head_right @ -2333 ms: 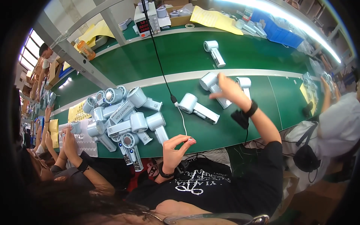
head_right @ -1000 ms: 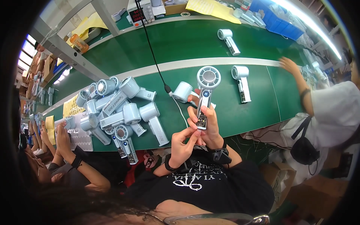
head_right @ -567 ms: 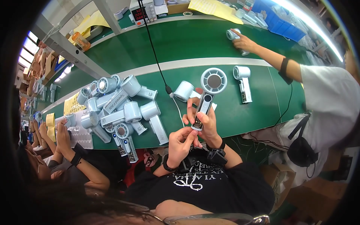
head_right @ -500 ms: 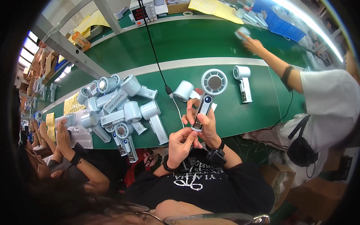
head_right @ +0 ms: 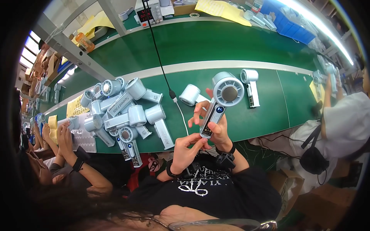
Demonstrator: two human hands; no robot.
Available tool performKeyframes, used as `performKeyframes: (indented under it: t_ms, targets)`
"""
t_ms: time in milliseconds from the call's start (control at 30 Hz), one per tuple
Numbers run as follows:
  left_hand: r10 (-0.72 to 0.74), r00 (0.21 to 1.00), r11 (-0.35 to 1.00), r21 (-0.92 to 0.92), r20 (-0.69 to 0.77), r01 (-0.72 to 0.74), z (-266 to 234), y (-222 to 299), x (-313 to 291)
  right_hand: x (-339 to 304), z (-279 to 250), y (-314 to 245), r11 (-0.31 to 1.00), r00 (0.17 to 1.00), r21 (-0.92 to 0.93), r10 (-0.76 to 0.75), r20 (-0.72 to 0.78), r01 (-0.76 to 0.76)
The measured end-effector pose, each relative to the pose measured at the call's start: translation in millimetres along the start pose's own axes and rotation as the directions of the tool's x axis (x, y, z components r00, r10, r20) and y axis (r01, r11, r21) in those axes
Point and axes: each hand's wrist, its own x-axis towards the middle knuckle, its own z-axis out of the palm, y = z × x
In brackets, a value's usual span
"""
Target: Inspecting and moving handheld fans along a factory production line.
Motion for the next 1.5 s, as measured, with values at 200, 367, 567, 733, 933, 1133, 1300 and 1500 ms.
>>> performKeyframes:
  t_ms: [200,367,567,733,933,1133,1300,1500]
  targets:
    - [0.03,1.0,0.999,-0.023,-0.004,-0.031,-2,0,0,2,8,-3,0.997,1.0,-0.075,-0.014,-0.006,0.013]
    - [0.107,0.994,0.994,0.032,-0.016,-0.106,-9,-2,1,3,15,-8,0.965,0.999,-0.259,-0.042,-0.008,0.038]
    - [0.168,0.975,0.982,0.108,-0.143,-0.154,-13,-7,1,2,26,-16,0.917,0.998,-0.4,-0.017,-0.061,-0.009]
    - [0.172,0.973,0.981,0.12,-0.156,-0.155,-13,-6,1,0,28,-13,0.935,0.997,-0.355,-0.022,-0.068,-0.004]
    - [0.181,0.974,0.975,0.154,-0.14,-0.159,-15,-9,1,-1,30,-14,0.932,0.993,-0.362,-0.016,-0.12,-0.028]
    - [0.235,0.965,0.952,0.225,-0.116,-0.205,-20,-8,4,6,34,-20,0.935,0.978,-0.354,-0.099,-0.185,0.028]
    - [0.128,0.985,0.985,0.133,-0.119,-0.112,-25,-3,-11,42,-9,-65,0.954,0.903,0.17,-0.164,-0.398,0.248]
    - [0.214,0.937,0.967,0.196,-0.277,-0.163,-38,-8,-3,88,-22,-55,0.97,0.929,0.211,0.184,-0.321,-0.119]
